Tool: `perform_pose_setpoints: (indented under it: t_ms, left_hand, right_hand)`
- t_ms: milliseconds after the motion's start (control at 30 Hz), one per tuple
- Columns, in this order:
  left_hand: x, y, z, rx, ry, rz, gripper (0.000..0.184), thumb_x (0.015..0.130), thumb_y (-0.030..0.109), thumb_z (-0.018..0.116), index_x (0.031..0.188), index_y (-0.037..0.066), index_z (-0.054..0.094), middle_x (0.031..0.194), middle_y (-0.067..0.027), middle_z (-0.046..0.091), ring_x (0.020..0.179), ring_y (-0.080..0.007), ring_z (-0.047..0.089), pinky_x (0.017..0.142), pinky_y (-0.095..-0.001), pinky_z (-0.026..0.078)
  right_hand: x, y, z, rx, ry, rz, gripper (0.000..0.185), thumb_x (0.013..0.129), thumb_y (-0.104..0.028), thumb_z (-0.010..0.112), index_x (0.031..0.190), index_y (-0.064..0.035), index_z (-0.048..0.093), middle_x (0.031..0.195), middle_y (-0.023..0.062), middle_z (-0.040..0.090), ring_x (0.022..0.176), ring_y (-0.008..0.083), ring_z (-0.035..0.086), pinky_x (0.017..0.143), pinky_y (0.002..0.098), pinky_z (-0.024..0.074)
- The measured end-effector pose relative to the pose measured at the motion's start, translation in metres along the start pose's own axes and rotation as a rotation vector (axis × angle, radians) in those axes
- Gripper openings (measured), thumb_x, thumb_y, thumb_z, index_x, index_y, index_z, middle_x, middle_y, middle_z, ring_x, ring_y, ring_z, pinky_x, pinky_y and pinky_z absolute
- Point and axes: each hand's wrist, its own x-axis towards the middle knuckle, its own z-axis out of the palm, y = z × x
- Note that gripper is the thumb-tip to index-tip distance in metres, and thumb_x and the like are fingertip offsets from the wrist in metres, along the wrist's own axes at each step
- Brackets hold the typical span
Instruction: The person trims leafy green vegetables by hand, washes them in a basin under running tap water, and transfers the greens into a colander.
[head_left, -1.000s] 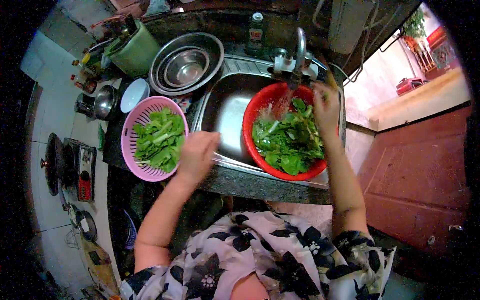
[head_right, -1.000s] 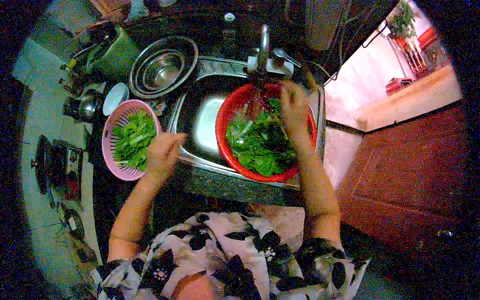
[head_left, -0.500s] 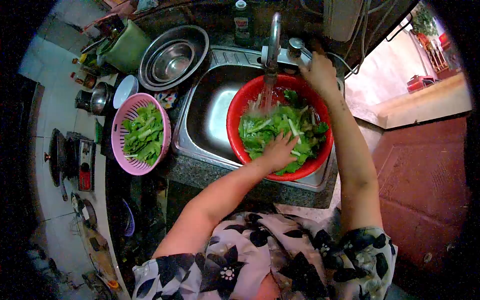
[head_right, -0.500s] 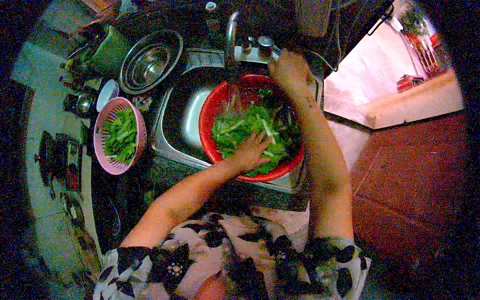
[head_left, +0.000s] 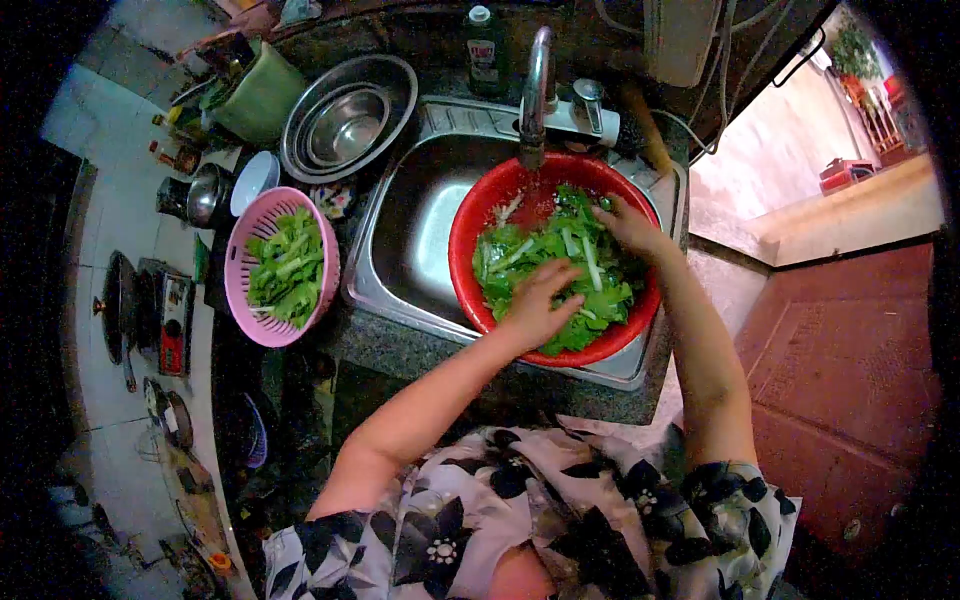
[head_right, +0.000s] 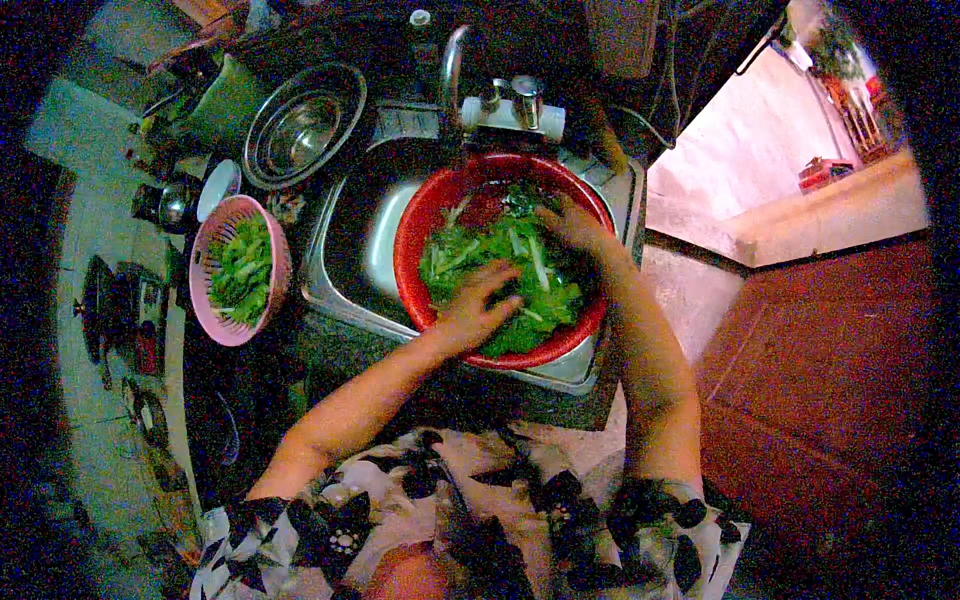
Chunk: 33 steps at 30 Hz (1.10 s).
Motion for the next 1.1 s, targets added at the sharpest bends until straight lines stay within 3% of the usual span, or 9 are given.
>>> perform_pose_setpoints:
  t_ms: [67, 100, 200, 267, 467, 633, 867, 933, 1100]
  left_hand:
    - [0.008, -0.019, -0.021, 0.014, 0.407, -0.059, 0.043, 0.077, 0.018, 0.063, 0.117, 0.010, 0.049, 0.116, -0.0187, 0.050, 0.115, -0.0330, 0.043, 0.099, -0.0391, 0.033]
    - [0.018, -0.037, -0.026, -0.253, 0.465, -0.384, 0.049, 0.078, 0.018, 0.063, 0.122, 0.011, 0.042, 0.114, -0.0182, 0.051, 0.112, -0.0316, 0.045, 0.094, -0.0404, 0.037]
    - [0.052, -0.097, -0.018, -1.092, 0.419, -0.817, 0.048, 0.079, 0.016, 0.062, 0.122, 0.011, 0.041, 0.106, -0.0145, 0.056, 0.096, -0.0294, 0.056, 0.078, -0.0445, 0.049]
    - [0.064, -0.105, -0.014, -1.315, 0.338, -0.863, 0.044, 0.080, 0.014, 0.061, 0.120, 0.012, 0.045, 0.102, -0.0130, 0.059, 0.088, -0.0291, 0.060, 0.072, -0.0454, 0.052]
    - [0.060, -0.058, -0.039, -1.345, 0.080, -0.509, 0.048, 0.072, -0.003, 0.052, 0.119, 0.007, 0.043, 0.102, -0.0116, 0.056, 0.089, -0.0267, 0.058, 0.076, -0.0384, 0.051]
    - [0.052, -0.013, -0.074, -1.243, 0.049, -0.422, 0.056, 0.065, -0.006, 0.047, 0.119, 0.004, 0.045, 0.107, -0.0116, 0.057, 0.095, -0.0268, 0.058, 0.083, -0.0379, 0.050]
    - [0.045, -0.067, -0.076, -1.219, 0.100, -0.310, 0.041, 0.074, -0.006, 0.057, 0.113, 0.005, 0.049, 0.103, -0.0069, 0.052, 0.093, -0.0181, 0.053, 0.084, -0.0287, 0.044]
    - [0.041, -0.064, -0.082, -1.160, 0.113, -0.370, 0.044, 0.072, -0.009, 0.058, 0.113, 0.005, 0.049, 0.103, -0.0061, 0.050, 0.096, -0.0175, 0.051, 0.084, -0.0286, 0.044]
    - [0.034, -0.054, -0.081, -0.950, 0.097, -0.394, 0.046, 0.073, -0.008, 0.057, 0.116, 0.004, 0.049, 0.102, -0.0059, 0.050, 0.096, -0.0163, 0.051, 0.085, -0.0267, 0.043]
  right_hand:
    - [0.012, 0.031, 0.031, 0.177, 0.094, 0.035, 0.081, 0.084, -0.052, 0.051, 0.139, -0.0021, 0.018, 0.133, 0.0234, 0.037, 0.123, 0.0312, 0.038, 0.101, 0.0357, 0.0295]
    - [0.020, 0.031, 0.047, 0.183, 0.133, 0.020, 0.085, 0.082, -0.053, 0.052, 0.139, -0.0032, 0.014, 0.133, 0.0234, 0.037, 0.123, 0.0318, 0.037, 0.102, 0.0356, 0.0289]
    - [0.022, 0.000, 0.075, -0.134, 0.114, 0.151, 0.086, 0.079, -0.043, 0.062, 0.140, -0.0057, 0.014, 0.129, 0.0204, 0.042, 0.118, 0.0294, 0.043, 0.098, 0.0346, 0.0343]
    - [0.033, 0.008, 0.086, 0.353, -0.058, 0.016, 0.078, 0.077, -0.031, 0.066, 0.138, -0.0052, 0.023, 0.125, 0.0178, 0.046, 0.112, 0.0259, 0.048, 0.093, 0.0332, 0.0385]
    - [-0.015, -0.032, 0.052, 0.698, -0.049, -0.171, 0.052, 0.071, -0.003, 0.063, 0.121, -0.0045, 0.049, 0.106, 0.0086, 0.058, 0.094, 0.0184, 0.056, 0.081, 0.0301, 0.0465]
    - [-0.048, -0.089, -0.023, 0.984, -0.081, -0.238, 0.043, 0.072, -0.005, 0.062, 0.115, -0.0053, 0.053, 0.103, 0.0059, 0.061, 0.091, 0.0170, 0.058, 0.082, 0.0305, 0.0473]
    - [-0.021, -0.031, -0.009, 0.129, -0.069, -0.413, 0.060, 0.076, -0.024, 0.068, 0.127, -0.0055, 0.042, 0.120, 0.0137, 0.050, 0.110, 0.0228, 0.049, 0.094, 0.0331, 0.0389]
    - [-0.018, -0.019, 0.004, -0.143, -0.114, -0.405, 0.069, 0.076, -0.036, 0.067, 0.133, -0.0100, 0.037, 0.136, 0.0180, 0.033, 0.125, 0.0317, 0.033, 0.103, 0.0387, 0.0276]
    - [-0.026, -0.020, 0.036, -0.475, -0.106, -0.148, 0.069, 0.077, -0.029, 0.065, 0.136, -0.0200, 0.030, 0.135, 0.0159, 0.035, 0.126, 0.0324, 0.031, 0.102, 0.0408, 0.0274]
